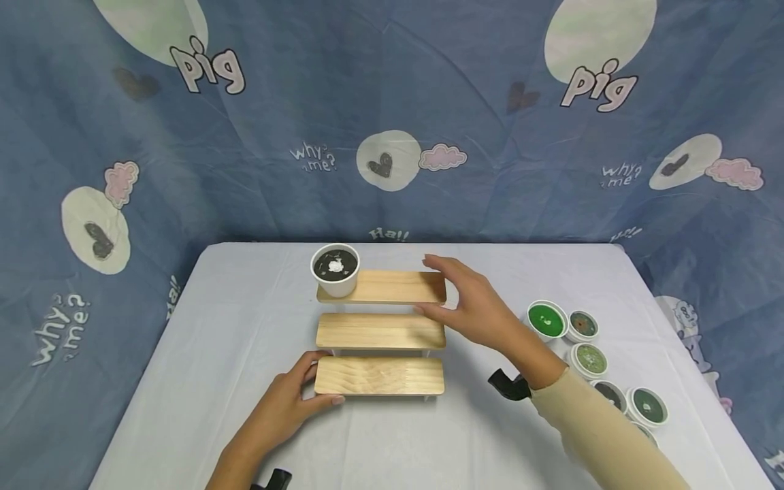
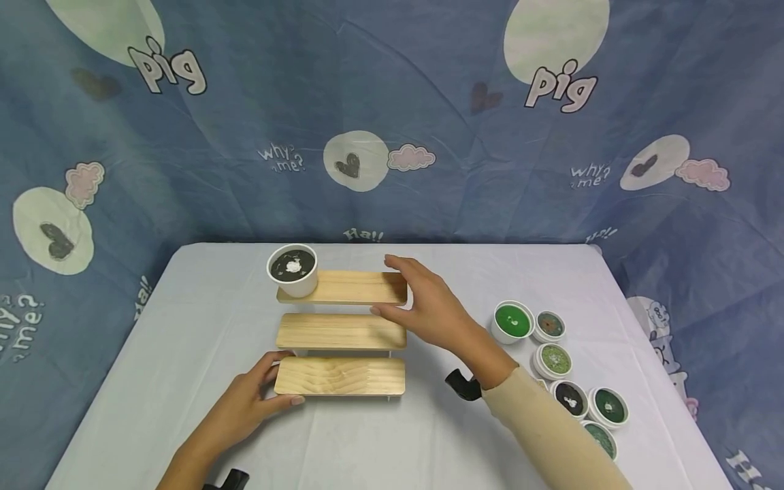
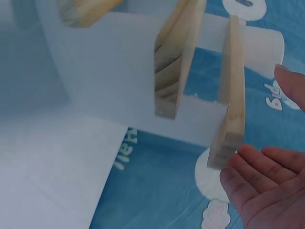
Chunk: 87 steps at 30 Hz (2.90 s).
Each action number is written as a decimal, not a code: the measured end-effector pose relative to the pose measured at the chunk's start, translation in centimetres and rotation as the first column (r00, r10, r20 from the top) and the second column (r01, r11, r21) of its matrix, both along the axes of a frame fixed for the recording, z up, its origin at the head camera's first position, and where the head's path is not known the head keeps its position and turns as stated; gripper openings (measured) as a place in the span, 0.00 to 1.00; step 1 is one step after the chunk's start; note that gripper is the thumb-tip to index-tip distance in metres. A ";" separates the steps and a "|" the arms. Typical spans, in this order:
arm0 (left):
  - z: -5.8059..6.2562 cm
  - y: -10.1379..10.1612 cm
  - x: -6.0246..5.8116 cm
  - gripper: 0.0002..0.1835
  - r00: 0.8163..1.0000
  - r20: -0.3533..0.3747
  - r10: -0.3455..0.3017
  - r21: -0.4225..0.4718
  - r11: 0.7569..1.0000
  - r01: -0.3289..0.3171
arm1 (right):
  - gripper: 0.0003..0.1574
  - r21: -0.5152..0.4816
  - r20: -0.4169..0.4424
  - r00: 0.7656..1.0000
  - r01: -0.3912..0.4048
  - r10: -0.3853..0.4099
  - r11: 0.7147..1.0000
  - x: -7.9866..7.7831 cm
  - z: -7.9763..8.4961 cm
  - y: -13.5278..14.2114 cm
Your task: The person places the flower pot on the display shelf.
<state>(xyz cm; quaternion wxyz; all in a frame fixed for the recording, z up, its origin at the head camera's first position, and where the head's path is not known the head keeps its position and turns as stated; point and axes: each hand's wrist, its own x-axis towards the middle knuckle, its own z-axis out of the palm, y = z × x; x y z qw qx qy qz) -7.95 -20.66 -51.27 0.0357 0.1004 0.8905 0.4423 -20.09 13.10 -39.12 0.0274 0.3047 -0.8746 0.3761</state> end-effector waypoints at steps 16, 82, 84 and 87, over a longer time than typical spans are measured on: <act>0.0 0.2 0.1 0.39 1.000 0.017 0.005 -0.008 1.000 -0.005 | 0.50 0.056 0.027 0.998 0.047 -0.048 0.997 1.0 -0.3 3.4; -0.1 0.0 -0.1 0.40 1.000 0.007 0.004 -0.011 1.000 -0.004 | 0.61 0.407 0.168 0.914 0.278 -0.370 0.870 1.0 -4.4 16.3; -0.1 0.0 -0.1 0.40 1.000 0.003 0.004 -0.014 1.000 -0.004 | 0.61 0.416 0.164 0.914 0.276 -0.370 0.867 1.0 -4.5 16.4; -0.1 0.0 -0.1 0.41 1.000 -0.002 0.003 -0.016 1.000 -0.003 | 0.61 0.425 0.162 0.914 0.275 -0.371 0.862 0.9 -4.6 16.6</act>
